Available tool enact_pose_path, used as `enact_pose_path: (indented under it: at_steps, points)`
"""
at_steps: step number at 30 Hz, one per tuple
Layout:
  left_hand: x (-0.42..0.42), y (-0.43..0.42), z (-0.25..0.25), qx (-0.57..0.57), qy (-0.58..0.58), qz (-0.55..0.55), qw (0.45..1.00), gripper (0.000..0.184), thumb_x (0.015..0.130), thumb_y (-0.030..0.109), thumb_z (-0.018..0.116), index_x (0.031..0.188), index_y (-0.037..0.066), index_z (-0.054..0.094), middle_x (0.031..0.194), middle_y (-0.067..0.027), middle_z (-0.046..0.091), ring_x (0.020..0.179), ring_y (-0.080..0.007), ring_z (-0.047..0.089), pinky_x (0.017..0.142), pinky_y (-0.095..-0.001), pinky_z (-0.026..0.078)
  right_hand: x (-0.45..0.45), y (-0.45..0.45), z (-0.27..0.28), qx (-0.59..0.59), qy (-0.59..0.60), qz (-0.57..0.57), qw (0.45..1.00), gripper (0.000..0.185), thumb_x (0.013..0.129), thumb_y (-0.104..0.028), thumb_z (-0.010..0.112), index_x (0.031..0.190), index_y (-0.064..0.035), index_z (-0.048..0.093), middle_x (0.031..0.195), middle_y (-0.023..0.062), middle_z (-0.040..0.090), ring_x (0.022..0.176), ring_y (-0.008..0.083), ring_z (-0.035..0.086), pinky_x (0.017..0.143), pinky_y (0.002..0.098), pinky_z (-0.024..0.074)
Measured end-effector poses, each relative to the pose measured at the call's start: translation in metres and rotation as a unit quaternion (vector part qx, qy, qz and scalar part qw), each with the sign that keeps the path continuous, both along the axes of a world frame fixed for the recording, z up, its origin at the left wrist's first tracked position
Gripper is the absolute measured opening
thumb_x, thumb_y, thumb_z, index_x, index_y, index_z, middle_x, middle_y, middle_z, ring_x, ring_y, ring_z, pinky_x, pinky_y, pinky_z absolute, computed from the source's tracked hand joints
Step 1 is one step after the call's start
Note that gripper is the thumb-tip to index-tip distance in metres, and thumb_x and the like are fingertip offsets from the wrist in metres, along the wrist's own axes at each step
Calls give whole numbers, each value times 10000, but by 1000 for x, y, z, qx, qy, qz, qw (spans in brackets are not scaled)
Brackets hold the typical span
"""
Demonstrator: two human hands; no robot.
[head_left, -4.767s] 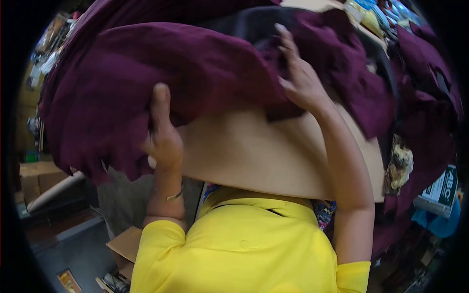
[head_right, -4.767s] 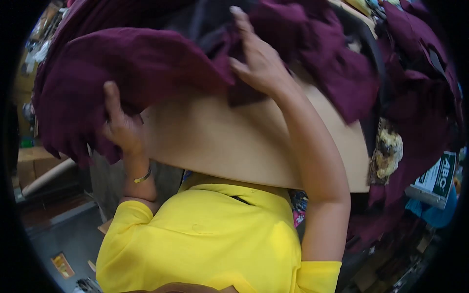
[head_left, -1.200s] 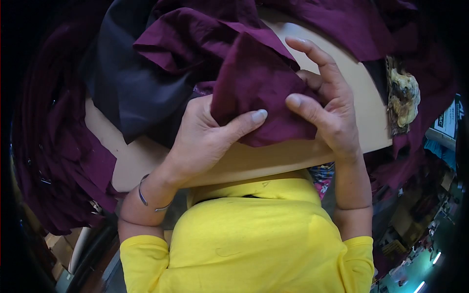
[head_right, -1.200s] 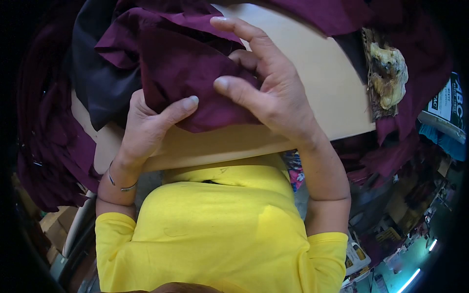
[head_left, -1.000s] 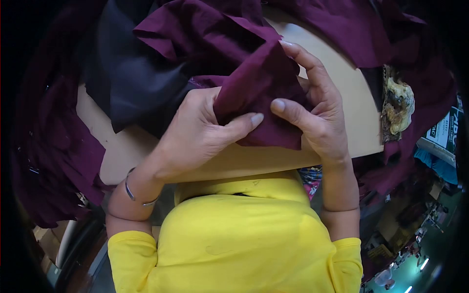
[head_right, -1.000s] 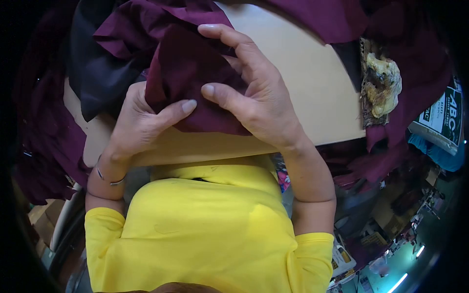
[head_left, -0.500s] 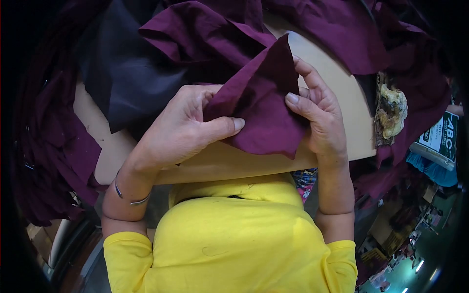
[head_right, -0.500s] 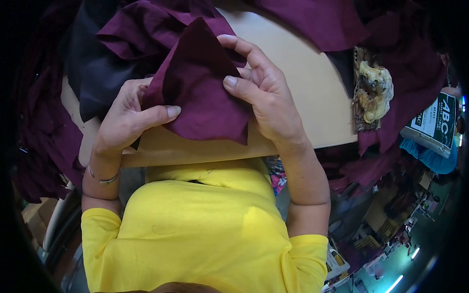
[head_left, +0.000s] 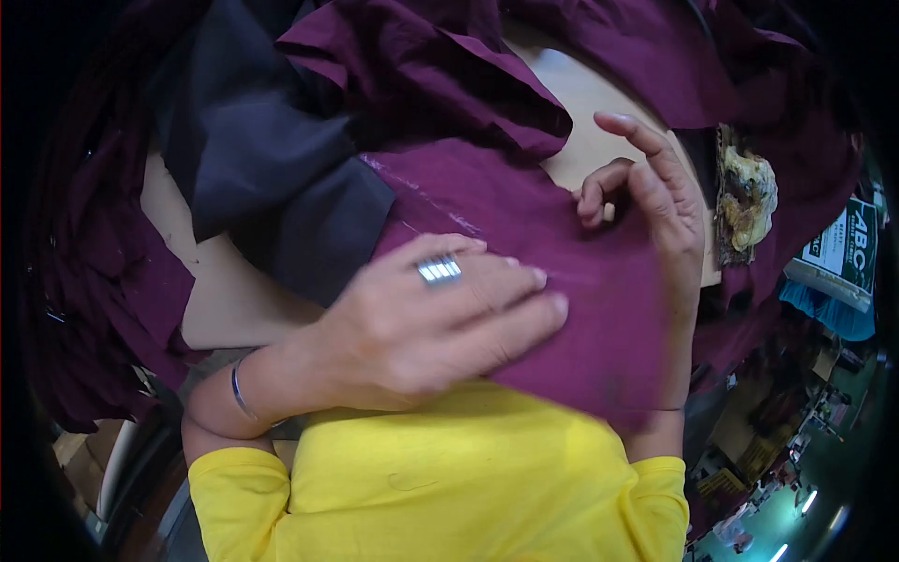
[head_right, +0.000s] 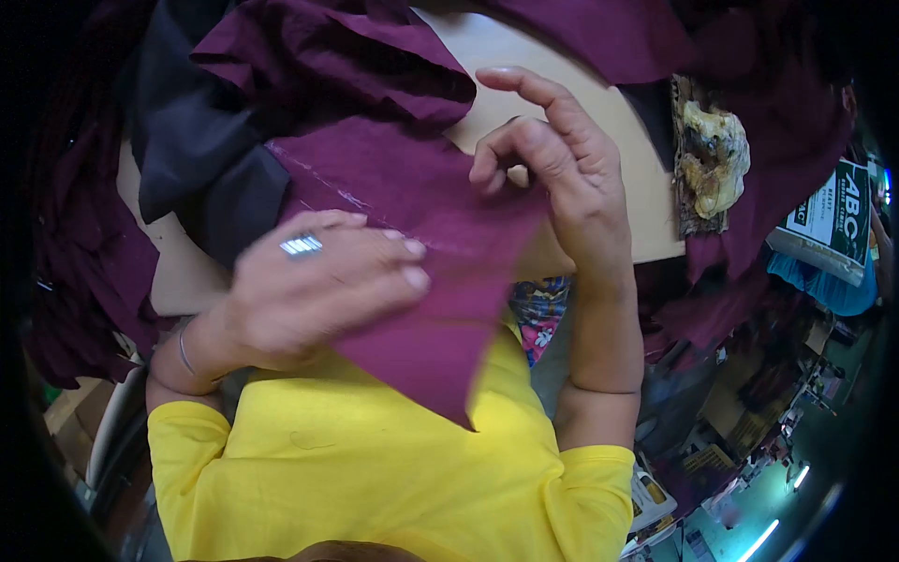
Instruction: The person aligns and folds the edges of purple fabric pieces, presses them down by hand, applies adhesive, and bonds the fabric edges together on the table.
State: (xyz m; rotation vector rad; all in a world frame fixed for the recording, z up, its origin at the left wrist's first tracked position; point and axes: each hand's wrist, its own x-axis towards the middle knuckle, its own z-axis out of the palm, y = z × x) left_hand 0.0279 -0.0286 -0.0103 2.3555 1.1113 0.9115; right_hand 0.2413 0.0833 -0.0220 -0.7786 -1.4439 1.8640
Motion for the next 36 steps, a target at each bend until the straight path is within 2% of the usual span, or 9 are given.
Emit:
enact_pose_path:
  at_steps: [2,5,9,11,12,19,24,31,36]
  points:
    - [7,-13,-9,-3,137,-62,989,301,780,153,531,1071,151,608,1136,-50,576,1094,-202,547,986,-450,341,2,-4,-1,109,-131,10,985,420,875,-151,557,1249,2,441,955,99,596,788,125,580,722,242,479]
    - [-2,-20,-24,25,193,-44,980,291,772,173,537,1051,153,614,1141,-35,565,1118,-204,525,990,-463,332,-6,-25,-4,297,-217,29,930,542,775,-19,616,1276,8,410,1020,117,587,848,185,572,776,297,453]
    - [-22,-34,-33,116,125,25,985,228,692,106,616,915,107,660,980,-50,575,946,-210,588,903,-425,439,-18,-44,-9,501,-362,-3,786,654,688,54,645,1290,-31,406,1167,123,546,870,266,568,802,337,451]
    - [-24,-33,-37,111,142,22,983,203,694,135,615,894,103,636,946,-44,571,916,-201,586,897,-417,441,-23,-49,-24,483,-331,-36,810,665,677,58,638,1292,-49,409,1183,128,541,862,287,564,797,345,451]
    - [-24,-31,-37,109,151,22,982,194,695,150,615,883,101,624,929,-41,568,900,-197,585,894,-413,442,-24,-45,-30,480,-300,-46,823,703,688,29,605,1333,-124,370,965,126,576,771,281,554,719,375,421]
    - [-11,-14,-19,3,164,-22,986,359,764,382,612,966,87,652,1011,-80,590,998,-260,562,898,-434,429,-24,2,-27,477,-298,-66,824,660,716,41,575,1313,-135,359,1104,121,581,795,298,586,732,381,427]
    - [-2,-6,-21,50,96,-18,994,183,665,120,718,784,43,602,795,-70,572,690,-208,598,576,-286,464,-23,6,-36,487,-273,-62,827,622,736,19,591,1301,-138,386,1154,105,569,898,277,594,815,375,432]
    - [8,26,-2,19,115,60,991,165,694,42,685,826,10,591,830,-110,563,697,-258,578,592,-327,468,-22,5,-40,504,-262,-62,821,620,740,12,591,1308,-132,388,1204,92,548,972,262,577,833,369,423]
    - [14,43,-19,-33,126,32,991,151,735,54,645,877,65,596,872,-87,545,771,-247,552,643,-338,453,-22,7,-44,533,-264,-61,802,569,774,0,549,1306,-133,399,1131,89,578,921,255,581,789,365,419]
